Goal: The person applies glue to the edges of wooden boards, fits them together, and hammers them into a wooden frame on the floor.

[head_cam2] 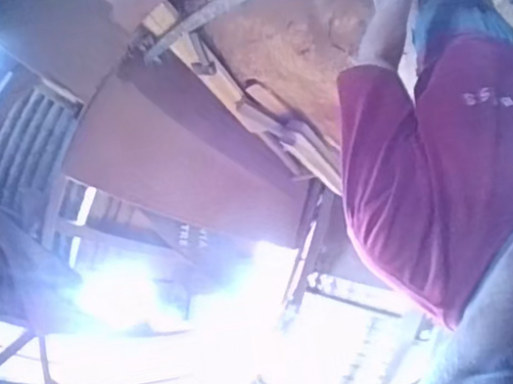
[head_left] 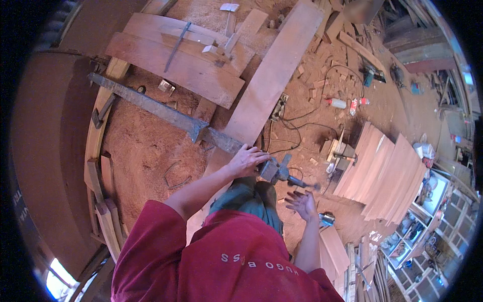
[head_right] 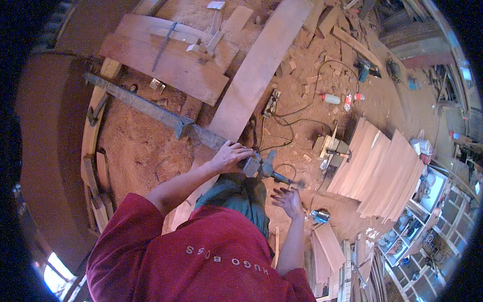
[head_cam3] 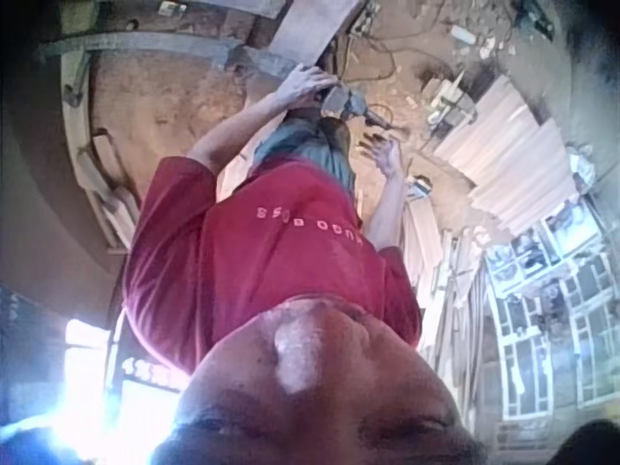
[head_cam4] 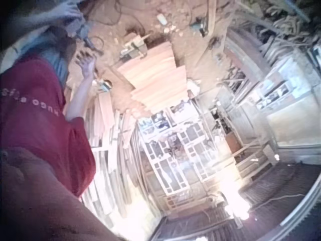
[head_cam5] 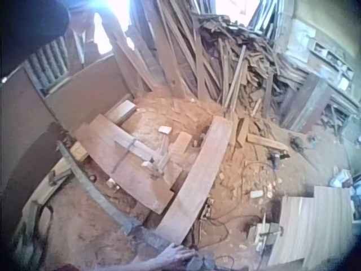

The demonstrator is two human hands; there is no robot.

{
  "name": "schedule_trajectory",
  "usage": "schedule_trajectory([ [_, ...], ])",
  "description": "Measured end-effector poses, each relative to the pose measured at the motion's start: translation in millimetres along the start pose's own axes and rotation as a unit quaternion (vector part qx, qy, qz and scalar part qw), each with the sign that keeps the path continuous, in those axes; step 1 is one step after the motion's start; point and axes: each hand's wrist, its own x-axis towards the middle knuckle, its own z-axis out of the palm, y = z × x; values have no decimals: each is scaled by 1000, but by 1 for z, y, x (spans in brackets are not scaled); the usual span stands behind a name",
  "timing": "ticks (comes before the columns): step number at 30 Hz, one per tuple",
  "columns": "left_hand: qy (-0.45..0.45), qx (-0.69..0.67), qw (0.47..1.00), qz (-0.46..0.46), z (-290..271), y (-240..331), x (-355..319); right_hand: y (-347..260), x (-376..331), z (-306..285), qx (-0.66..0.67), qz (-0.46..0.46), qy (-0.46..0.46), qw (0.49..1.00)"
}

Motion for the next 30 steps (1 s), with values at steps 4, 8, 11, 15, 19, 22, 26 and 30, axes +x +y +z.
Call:
schedule_trajectory([
  [4,-13,13,999,32,-9,2,12,-59,55,-17,91,-212,-18,973],
  [8,-6,-76,990,-120,-76,-71,39,-103,-3,13,-11,-198,-16,980],
  [11,378,-46,912,-151,-153,-173,63,-76,-38,1,-168,-60,1,984],
  [15,296,275,868,-290,-233,-273,73,-80,-60,36,-374,-136,127,908],
  [19,147,409,875,-214,-263,-333,90,-133,-57,124,-397,-328,111,850],
  [22,-28,405,883,-235,-291,-340,109,-174,-20,218,-451,-417,54,787],
  [26,56,392,893,-212,-329,-314,71,-216,60,347,-561,-490,-33,666],
  [30,139,450,845,-253,-362,-263,-6,-242,136,445,-588,-560,-86,578],
])
